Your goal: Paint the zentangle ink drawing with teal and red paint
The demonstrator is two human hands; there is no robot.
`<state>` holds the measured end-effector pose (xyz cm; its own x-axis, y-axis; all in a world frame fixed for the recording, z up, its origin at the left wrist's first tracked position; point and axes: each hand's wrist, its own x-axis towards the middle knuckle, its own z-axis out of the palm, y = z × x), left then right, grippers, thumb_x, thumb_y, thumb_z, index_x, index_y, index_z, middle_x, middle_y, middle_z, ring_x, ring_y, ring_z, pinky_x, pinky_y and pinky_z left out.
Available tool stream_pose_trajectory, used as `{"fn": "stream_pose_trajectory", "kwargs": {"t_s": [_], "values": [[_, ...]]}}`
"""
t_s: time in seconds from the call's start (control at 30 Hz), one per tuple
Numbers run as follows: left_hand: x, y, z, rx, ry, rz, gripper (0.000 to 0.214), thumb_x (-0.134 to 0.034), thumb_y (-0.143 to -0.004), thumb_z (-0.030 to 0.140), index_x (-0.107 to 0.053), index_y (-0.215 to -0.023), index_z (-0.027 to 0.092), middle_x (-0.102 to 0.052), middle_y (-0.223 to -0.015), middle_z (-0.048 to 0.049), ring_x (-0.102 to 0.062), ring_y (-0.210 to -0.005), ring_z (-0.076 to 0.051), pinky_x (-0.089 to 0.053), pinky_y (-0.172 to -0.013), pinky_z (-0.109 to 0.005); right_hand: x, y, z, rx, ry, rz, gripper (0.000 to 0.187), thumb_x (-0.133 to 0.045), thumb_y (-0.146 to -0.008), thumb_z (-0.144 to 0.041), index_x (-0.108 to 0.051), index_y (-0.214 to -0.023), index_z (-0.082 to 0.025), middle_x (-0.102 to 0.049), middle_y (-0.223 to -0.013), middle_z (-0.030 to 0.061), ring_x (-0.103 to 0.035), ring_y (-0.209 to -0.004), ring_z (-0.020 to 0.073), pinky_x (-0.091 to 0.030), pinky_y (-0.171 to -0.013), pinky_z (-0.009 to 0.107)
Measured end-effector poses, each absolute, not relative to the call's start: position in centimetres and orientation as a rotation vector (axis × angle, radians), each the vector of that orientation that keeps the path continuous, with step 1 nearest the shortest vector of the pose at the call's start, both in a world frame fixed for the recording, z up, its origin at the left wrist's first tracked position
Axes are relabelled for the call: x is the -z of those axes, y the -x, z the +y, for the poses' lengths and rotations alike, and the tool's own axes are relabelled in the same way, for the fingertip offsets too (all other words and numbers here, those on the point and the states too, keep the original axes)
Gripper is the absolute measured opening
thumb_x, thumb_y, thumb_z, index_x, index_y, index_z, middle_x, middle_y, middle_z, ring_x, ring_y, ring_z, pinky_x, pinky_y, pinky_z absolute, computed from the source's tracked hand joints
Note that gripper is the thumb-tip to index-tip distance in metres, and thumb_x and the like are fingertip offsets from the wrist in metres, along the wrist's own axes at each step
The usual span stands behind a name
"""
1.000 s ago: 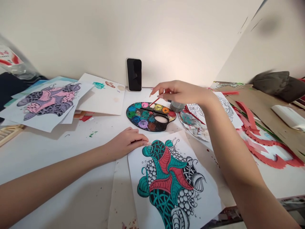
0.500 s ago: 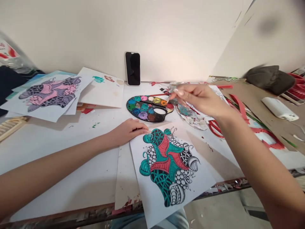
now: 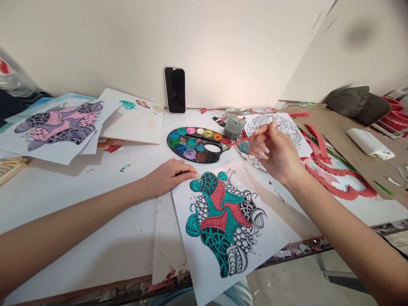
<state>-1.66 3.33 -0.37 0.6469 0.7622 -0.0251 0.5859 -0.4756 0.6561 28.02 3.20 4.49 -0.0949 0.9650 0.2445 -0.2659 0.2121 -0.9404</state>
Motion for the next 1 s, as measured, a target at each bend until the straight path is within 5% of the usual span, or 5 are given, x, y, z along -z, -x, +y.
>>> {"fn": "stream_pose_trajectory", "kwargs": {"t_s": [0.23, 0.6, 0.83, 1.0], "values": [[0.2, 1.5, 3.3, -0.345, -2.23, 1.066, 0.039, -0.049, -0.101, 0.052, -0.078, -0.104, 0.026, -0.078, -0.102, 0.0005, -0.06, -0.092, -0.019, -0.041, -0.095, -0.032, 0.2, -27.4, 2.1, -1.291, 1.015, -1.073, 0.051, -0.075, -0.081, -0.067, -0.06, -0.074, -0.019, -0.053, -0.049, -0.0035, -0.037, -0.042, 0.0065, -0.02, -0.041, 0.022], [0.2, 1.6, 3.2, -0.382, -2.219, 1.089, 0.034, -0.053, -0.099, 0.051, -0.078, -0.098, 0.028, -0.077, -0.096, 0.0031, -0.059, -0.087, -0.016, -0.041, -0.086, -0.028, 0.6, -26.9, 1.9, -1.221, 0.843, -1.087, 0.06, -0.068, -0.087, -0.065, -0.049, -0.052, -0.02, -0.043, -0.04, -0.0037, -0.033, -0.038, 0.0064, -0.02, -0.039, 0.022], [-0.1, 1.6, 3.2, -0.366, -2.189, 1.055, 0.034, -0.058, -0.095, 0.052, -0.082, -0.092, 0.028, -0.078, -0.086, 0.0031, -0.053, -0.078, -0.015, -0.04, -0.082, -0.028, 0.4, -26.7, 1.2, -1.261, 0.905, -1.255, 0.053, -0.05, -0.097, -0.066, -0.071, -0.078, -0.02, -0.06, -0.06, 0.0013, -0.054, -0.054, 0.0124, -0.041, -0.052, 0.026], [-0.4, 1.3, 3.1, -0.395, -2.168, 1.021, 0.032, -0.062, -0.092, 0.051, -0.083, -0.086, 0.028, -0.076, -0.078, 0.0031, -0.051, -0.073, -0.014, -0.039, -0.079, -0.029, 0.2, -26.4, 0.2, -1.047, 0.847, -1.281, 0.046, -0.069, -0.095, -0.047, -0.057, -0.058, -0.021, -0.054, -0.062, -0.0011, -0.048, -0.059, 0.0104, -0.045, -0.062, 0.026]]}}
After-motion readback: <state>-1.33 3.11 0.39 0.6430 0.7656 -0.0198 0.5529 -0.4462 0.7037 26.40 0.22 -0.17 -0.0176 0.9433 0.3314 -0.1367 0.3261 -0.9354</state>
